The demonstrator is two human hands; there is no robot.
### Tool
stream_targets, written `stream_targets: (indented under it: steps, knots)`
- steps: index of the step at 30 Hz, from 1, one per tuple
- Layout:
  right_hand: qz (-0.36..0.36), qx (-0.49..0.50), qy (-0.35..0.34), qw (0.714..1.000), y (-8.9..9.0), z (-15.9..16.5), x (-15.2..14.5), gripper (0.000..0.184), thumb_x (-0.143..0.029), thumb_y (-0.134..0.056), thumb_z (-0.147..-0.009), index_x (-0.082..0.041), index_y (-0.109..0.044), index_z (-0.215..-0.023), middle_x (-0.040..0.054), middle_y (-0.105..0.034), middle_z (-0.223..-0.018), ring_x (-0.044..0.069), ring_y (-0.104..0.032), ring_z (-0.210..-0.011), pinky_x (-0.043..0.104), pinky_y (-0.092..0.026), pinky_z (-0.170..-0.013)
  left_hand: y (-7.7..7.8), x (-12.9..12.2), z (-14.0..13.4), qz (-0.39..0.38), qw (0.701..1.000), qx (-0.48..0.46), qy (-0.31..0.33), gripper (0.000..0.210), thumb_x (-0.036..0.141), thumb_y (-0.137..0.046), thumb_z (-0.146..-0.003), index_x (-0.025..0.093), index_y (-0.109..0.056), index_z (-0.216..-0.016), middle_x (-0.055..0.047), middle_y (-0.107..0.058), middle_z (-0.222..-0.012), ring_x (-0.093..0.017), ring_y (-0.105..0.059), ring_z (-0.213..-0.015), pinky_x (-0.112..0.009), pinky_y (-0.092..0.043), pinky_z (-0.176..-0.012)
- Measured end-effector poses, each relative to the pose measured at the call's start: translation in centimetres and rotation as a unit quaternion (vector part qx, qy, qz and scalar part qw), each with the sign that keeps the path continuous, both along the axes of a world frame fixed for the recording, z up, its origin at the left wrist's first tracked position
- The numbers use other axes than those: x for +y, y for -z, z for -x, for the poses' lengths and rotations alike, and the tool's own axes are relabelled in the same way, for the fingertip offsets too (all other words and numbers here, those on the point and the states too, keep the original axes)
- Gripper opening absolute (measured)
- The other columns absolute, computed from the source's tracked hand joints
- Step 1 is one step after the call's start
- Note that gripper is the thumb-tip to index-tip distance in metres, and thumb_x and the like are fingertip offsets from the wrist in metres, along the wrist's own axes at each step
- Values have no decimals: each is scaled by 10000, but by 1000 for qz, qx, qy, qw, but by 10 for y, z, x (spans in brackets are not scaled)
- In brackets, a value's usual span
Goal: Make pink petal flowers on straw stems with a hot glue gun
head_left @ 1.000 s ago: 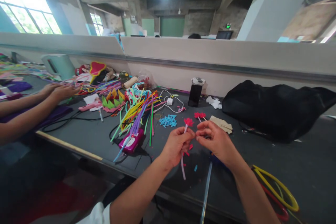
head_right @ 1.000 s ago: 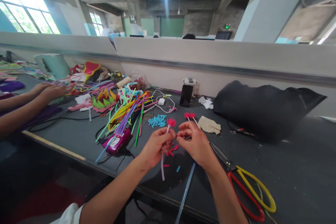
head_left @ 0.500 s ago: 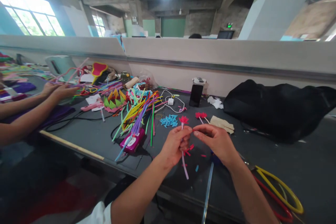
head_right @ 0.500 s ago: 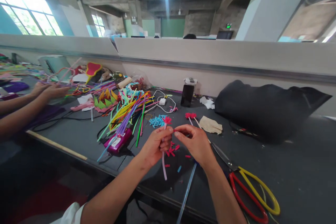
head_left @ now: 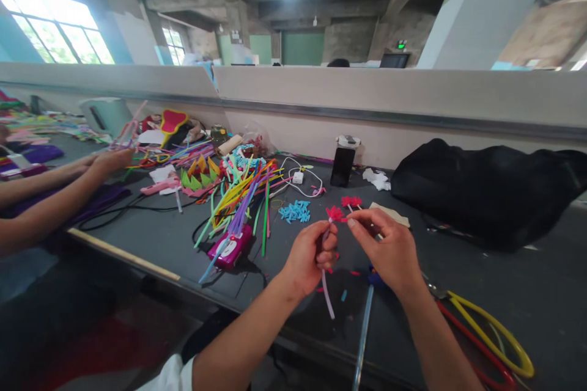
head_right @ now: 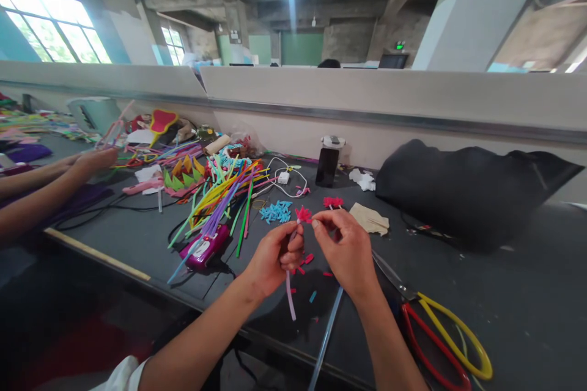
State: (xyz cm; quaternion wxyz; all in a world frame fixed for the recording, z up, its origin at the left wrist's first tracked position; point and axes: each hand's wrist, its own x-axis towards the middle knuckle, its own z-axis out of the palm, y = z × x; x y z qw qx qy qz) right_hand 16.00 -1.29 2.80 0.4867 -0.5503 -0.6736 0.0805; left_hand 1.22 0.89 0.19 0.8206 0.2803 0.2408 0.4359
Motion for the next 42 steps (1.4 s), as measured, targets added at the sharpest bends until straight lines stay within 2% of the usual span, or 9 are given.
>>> stream_targets:
  steps: [3,12,25,42]
  knots:
    - [-23,-41,9,999,0,1,-1,145,-312,-567,-855,-226,-679,-820,27,-683,-811,168,-594,-729,287,-463,-667,1,0,-1,8,1000,-10,12,189,323,-620,-782,161,-525,-763,102,-342,-490,-23,-181,-350,-182,-99,-368]
    - [-36,-82,13,996,2,2,-1,124,-276,-562,-867,-230,-666,-818,39,-669,-842,201,-597,-856,321,-459,-766,1,-2,-4,-5,1000,3,9,194,335,-607,-802,162,-525,-768,106,-321,-494,-24,-166,-361,-172,-114,-362]
    - [-47,-117,45,991,4,3,1,116,-260,-570,-865,-227,-648,-787,21,-653,-800,190,-577,-810,309,-427,-748,-2,-6,-5,-31,999,34,16,219,346,-598,-799,180,-483,-716,112,-254,-482,-30,-122,-380,-176,-94,-372]
    - [-60,-143,49,987,3,3,-2,120,-237,-563,-867,-213,-632,-772,18,-638,-770,189,-555,-793,316,-411,-743,-1,-6,-4,-53,997,53,19,198,304,-549,-822,177,-470,-693,106,-220,-502,-39,-88,-408,-183,-87,-378]
